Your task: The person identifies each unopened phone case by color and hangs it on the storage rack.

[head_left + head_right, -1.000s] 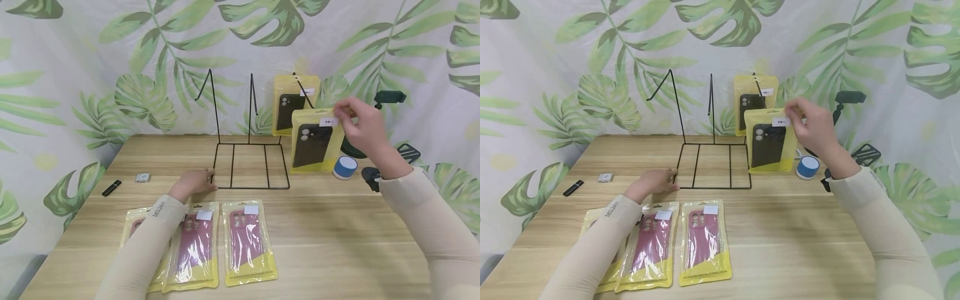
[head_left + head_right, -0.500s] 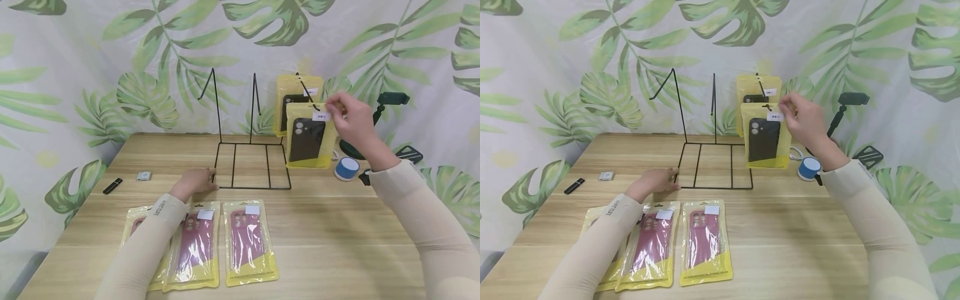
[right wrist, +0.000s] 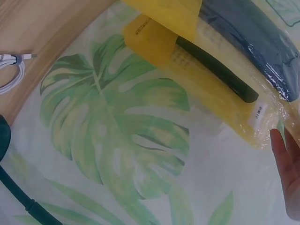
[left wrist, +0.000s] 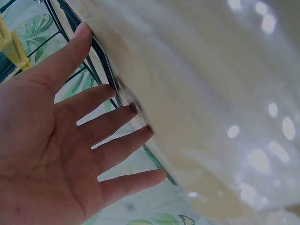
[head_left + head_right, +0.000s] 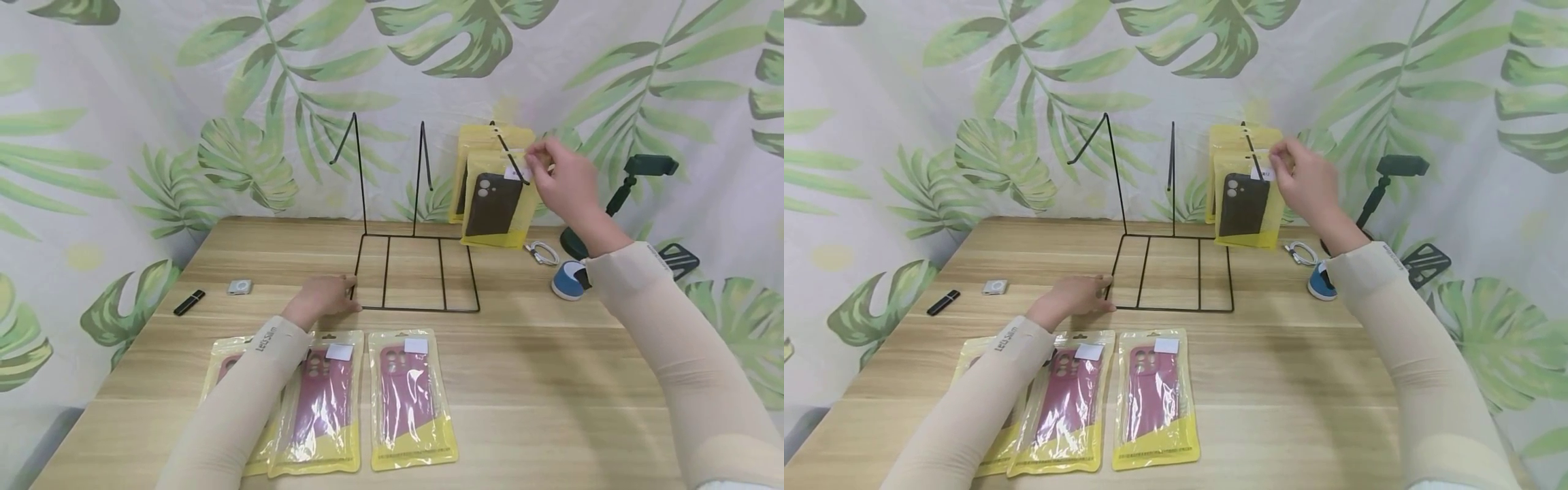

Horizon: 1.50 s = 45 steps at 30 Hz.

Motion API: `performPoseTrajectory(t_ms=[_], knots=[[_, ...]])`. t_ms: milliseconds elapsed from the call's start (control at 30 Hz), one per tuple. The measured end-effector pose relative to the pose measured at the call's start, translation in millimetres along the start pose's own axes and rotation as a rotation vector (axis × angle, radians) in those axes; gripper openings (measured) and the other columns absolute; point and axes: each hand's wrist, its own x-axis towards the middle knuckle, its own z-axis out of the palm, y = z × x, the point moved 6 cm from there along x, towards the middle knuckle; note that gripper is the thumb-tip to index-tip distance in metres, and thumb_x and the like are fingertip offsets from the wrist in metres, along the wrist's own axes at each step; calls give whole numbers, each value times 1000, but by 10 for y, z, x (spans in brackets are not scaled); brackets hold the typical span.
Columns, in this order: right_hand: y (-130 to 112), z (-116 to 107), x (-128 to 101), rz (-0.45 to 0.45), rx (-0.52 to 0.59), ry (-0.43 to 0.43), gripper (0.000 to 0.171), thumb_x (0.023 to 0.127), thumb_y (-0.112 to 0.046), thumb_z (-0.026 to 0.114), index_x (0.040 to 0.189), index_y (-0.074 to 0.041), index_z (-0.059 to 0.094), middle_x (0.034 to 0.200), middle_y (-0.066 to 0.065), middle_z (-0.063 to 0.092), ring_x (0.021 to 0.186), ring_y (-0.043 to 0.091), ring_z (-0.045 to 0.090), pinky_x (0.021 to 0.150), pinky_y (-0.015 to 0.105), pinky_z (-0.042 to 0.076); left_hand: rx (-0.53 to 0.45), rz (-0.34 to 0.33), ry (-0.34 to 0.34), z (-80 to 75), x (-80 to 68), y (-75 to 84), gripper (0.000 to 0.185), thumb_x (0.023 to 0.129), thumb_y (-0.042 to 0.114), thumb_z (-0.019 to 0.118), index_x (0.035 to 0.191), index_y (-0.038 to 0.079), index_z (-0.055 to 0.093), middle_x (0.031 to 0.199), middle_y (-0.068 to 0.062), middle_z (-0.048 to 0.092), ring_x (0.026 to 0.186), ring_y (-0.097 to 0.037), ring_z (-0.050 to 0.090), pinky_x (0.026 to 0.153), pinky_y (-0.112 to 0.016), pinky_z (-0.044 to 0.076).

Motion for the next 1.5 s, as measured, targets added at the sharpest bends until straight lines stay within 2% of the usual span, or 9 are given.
performPoseTrajectory(t_ms=[400, 567, 733, 800, 900, 1033, 1133, 1267, 1500], knots=[[159, 143, 177, 134, 1, -57, 37, 105, -36, 44, 121, -6, 60, 109, 17, 68, 89, 35, 61, 71, 40, 41, 9, 4, -3, 0, -15, 53, 74, 95, 47, 62, 154, 11, 35, 157, -21, 35, 140, -46, 39, 113, -61, 35], [229, 154, 85, 184, 69, -64, 49, 104, -39, 47, 143, -10, 47, 139, 13, 57, 118, 33, 57, 97, 47, 48, 0, 4, -4, 5, -6, 44, 75, 94, 47, 63, 154, 11, 35, 158, -21, 34, 140, -46, 39, 113, -61, 35], [287, 205, -249, 219, 84, -70, 75, 101, -36, 53, 160, -12, 13, 163, 14, 23, 146, 35, 32, 117, 55, 31, 8, 10, 2, 20, -4, 26, 75, 94, 47, 63, 153, 10, 36, 157, -21, 35, 140, -45, 40, 114, -59, 35], [299, 293, -448, 256, 52, -153, 86, 101, -37, 54, 160, -10, -2, 167, 17, 7, 151, 39, 19, 120, 59, 24, 12, 9, 0, 24, -10, 15, 75, 94, 47, 63, 153, 9, 36, 157, -21, 35, 140, -44, 40, 114, -59, 35], [287, 519, -798, 300, -14, -395, 95, 101, -44, 53, 157, -4, -13, 165, 20, -10, 152, 43, 4, 121, 62, 16, 3, 2, -11, 23, -23, 0, 75, 94, 47, 62, 154, 9, 35, 158, -21, 34, 141, -45, 39, 115, -59, 34], [237, 950, -1261, 227, -63, -743, 94, 100, -48, 53, 155, 9, 2, 162, 32, -2, 149, 50, 9, 119, 63, 20, -12, -6, -16, 12, -38, -13, 75, 95, 46, 62, 154, 10, 34, 158, -21, 32, 142, -45, 37, 116, -59, 32], [183, 1245, -1529, 120, -73, -905, 87, 100, -48, 53, 152, 13, 19, 159, 37, 8, 146, 52, 17, 118, 61, 24, -12, -11, -15, 8, -40, -20, 76, 95, 47, 62, 154, 10, 34, 158, -21, 32, 142, -45, 36, 116, -59, 32], [157, 1472, -1707, 52, -109, -976, 82, 100, -48, 52, 152, 10, 25, 159, 36, 15, 146, 50, 23, 119, 58, 27, 13, 5, -5, 14, -24, -6, 76, 94, 48, 63, 153, 10, 36, 157, -21, 36, 141, -45, 40, 114, -60, 35], [149, 1568, -1713, 49, -184, -1003, 80, 103, -46, 45, 153, 10, 19, 159, 33, 19, 146, 49, 24, 120, 57, 26, 35, 28, 15, -8, -19, 47, 76, 93, 49, 63, 152, 8, 39, 154, -22, 40, 139, -44, 43, 112, -59, 38]])
